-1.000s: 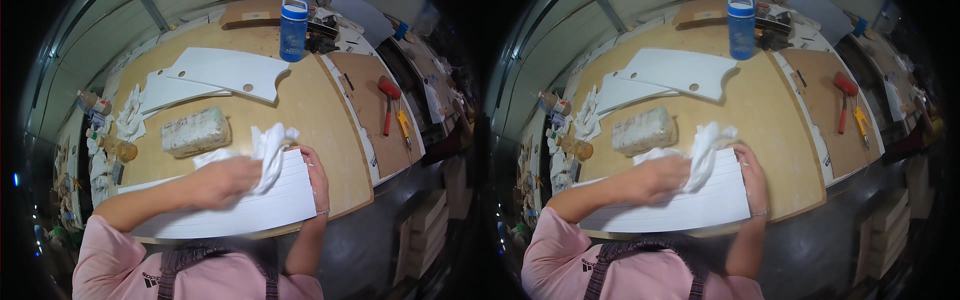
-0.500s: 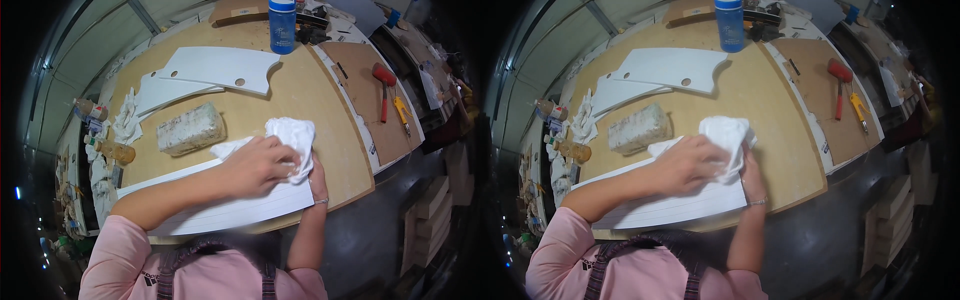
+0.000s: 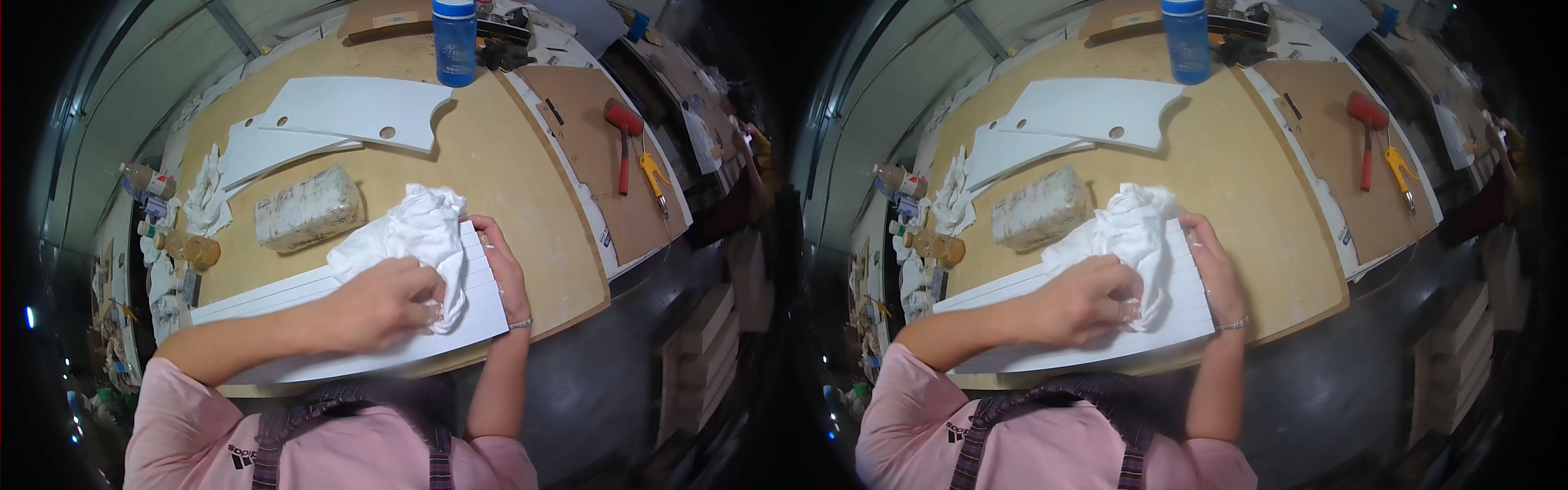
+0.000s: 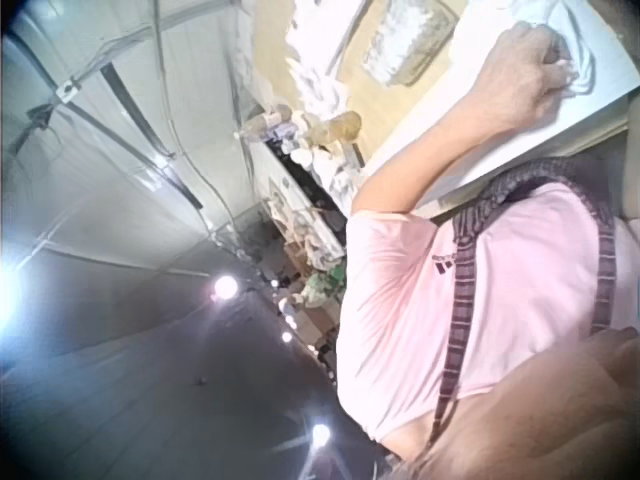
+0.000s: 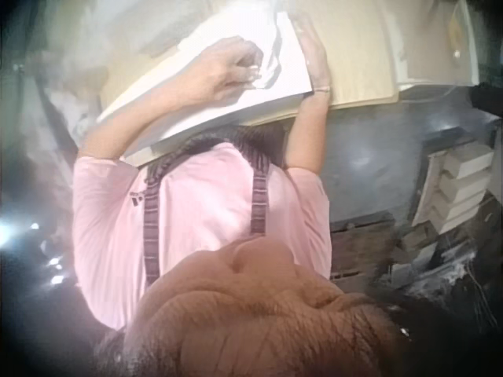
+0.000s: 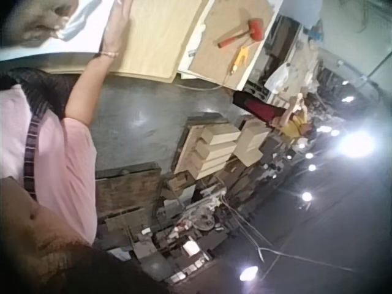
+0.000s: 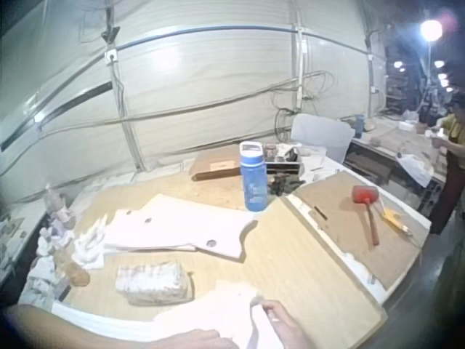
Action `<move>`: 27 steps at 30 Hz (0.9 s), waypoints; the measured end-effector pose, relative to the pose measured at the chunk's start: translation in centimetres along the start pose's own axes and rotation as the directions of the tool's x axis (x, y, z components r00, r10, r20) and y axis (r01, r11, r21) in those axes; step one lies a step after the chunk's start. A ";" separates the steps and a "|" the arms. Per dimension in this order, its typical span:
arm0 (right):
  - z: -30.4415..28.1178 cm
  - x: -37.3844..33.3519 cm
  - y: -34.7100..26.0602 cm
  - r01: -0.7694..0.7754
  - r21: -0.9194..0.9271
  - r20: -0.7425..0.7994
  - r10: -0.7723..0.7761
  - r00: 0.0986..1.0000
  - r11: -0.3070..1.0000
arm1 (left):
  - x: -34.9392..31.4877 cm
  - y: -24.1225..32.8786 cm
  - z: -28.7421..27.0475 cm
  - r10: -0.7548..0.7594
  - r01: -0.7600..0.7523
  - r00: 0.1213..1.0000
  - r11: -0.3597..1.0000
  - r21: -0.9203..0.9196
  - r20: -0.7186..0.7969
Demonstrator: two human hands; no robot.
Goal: The person scrapes the edges and surfaces of white wooden panels with a small blade, applies liquid from a bottle onto a cloth, and wipes down the panels with the cloth.
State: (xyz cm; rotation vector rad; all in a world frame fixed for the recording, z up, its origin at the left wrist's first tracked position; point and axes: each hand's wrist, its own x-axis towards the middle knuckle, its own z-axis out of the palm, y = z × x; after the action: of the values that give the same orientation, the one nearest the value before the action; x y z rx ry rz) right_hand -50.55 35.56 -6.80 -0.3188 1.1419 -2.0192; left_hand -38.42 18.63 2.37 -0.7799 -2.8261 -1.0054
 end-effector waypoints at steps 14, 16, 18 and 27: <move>-0.7 -0.7 2.6 -0.182 0.470 0.073 0.167 0.983 0.864 | 2.7 3.4 3.1 0.140 -0.138 0.990 0.988 0.074 -0.017; -2.0 -1.9 4.1 -0.152 0.439 0.013 0.163 0.987 0.885 | 3.2 3.5 3.9 0.158 -0.151 0.985 0.984 0.096 -0.068; -1.8 -0.8 3.3 -0.068 0.224 -0.033 0.077 0.996 0.972 | 0.8 3.1 3.1 0.104 -0.104 0.994 0.995 0.004 -0.037; 2.1 0.0 -0.8 -0.021 -0.031 -0.041 0.019 0.999 0.999 | -10.5 5.1 -6.3 -0.414 0.371 0.903 0.887 -0.275 -0.117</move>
State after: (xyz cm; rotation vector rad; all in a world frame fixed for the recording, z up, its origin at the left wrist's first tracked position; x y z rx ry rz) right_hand -49.78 34.51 -4.94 -0.2819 1.1988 -2.0003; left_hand -27.62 13.56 8.17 -0.1038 -2.7943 -1.4210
